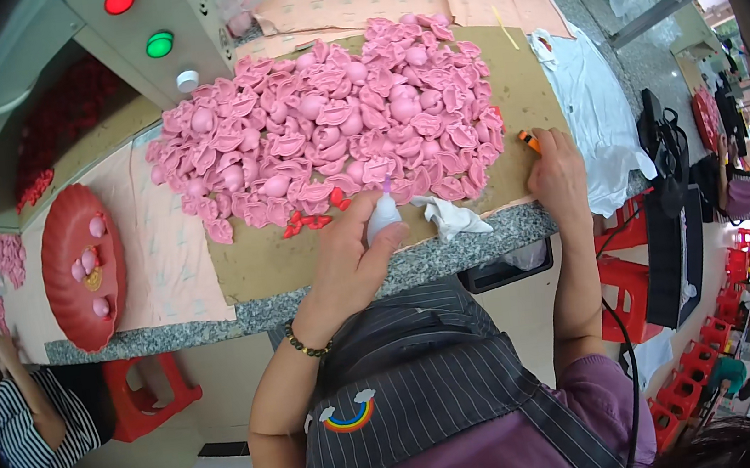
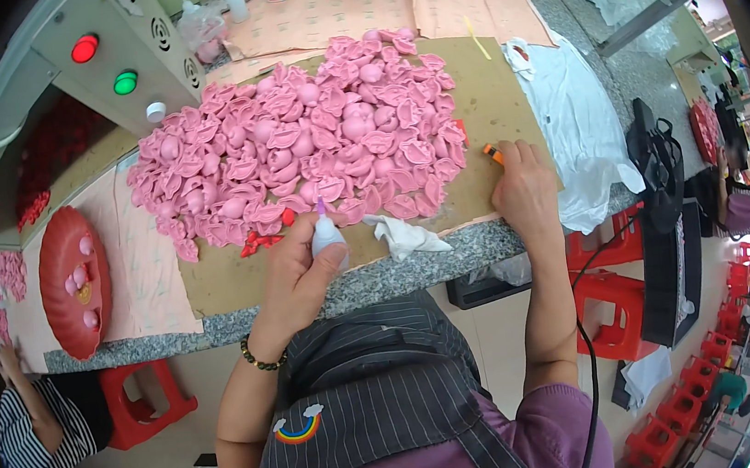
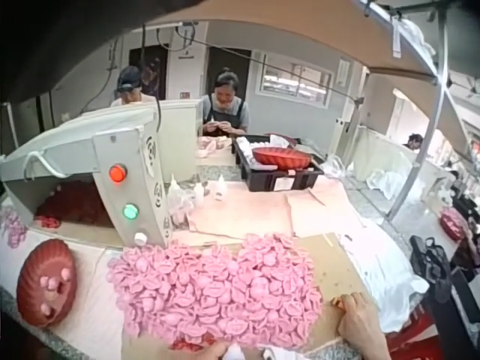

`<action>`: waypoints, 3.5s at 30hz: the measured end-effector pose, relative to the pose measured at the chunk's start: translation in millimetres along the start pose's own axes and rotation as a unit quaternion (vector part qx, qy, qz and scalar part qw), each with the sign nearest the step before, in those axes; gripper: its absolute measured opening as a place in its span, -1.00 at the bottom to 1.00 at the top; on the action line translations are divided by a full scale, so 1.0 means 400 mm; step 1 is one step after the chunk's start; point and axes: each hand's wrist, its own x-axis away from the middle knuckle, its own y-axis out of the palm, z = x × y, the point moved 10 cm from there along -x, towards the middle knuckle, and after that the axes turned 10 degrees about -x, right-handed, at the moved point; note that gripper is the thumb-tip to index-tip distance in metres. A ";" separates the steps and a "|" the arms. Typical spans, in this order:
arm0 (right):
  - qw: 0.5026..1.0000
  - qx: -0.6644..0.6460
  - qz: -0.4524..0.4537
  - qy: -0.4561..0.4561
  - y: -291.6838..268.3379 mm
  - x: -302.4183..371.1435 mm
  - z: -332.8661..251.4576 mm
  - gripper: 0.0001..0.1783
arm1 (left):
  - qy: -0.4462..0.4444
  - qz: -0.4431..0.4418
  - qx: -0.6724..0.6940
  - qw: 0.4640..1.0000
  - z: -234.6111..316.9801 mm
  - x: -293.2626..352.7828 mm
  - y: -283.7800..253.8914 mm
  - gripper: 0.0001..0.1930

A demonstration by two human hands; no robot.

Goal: Assembling small pink plastic flower-shaped components using a glue applicator at a workshop bench.

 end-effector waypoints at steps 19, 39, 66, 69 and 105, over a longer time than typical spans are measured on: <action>0.762 -0.638 -0.108 -0.021 0.066 0.026 -0.351 -0.74 | 0.078 0.039 0.037 0.995 0.012 0.036 -0.031 -0.68; 0.759 -0.647 -0.046 0.055 0.163 0.000 -0.276 -0.37 | 0.073 0.014 -0.077 0.994 0.058 0.034 -0.026 -0.75; 0.782 -0.612 0.015 0.115 0.154 0.008 -0.267 -0.58 | 0.066 0.015 -0.089 0.994 0.057 0.027 -0.021 -0.75; 0.780 -0.615 0.017 0.109 0.149 0.006 -0.269 -0.58 | 0.068 0.015 -0.093 0.993 0.060 0.028 -0.022 -0.75; 0.790 -0.604 0.014 0.106 0.148 0.004 -0.275 -0.58 | 0.070 0.017 -0.085 0.994 0.063 0.028 -0.025 -0.77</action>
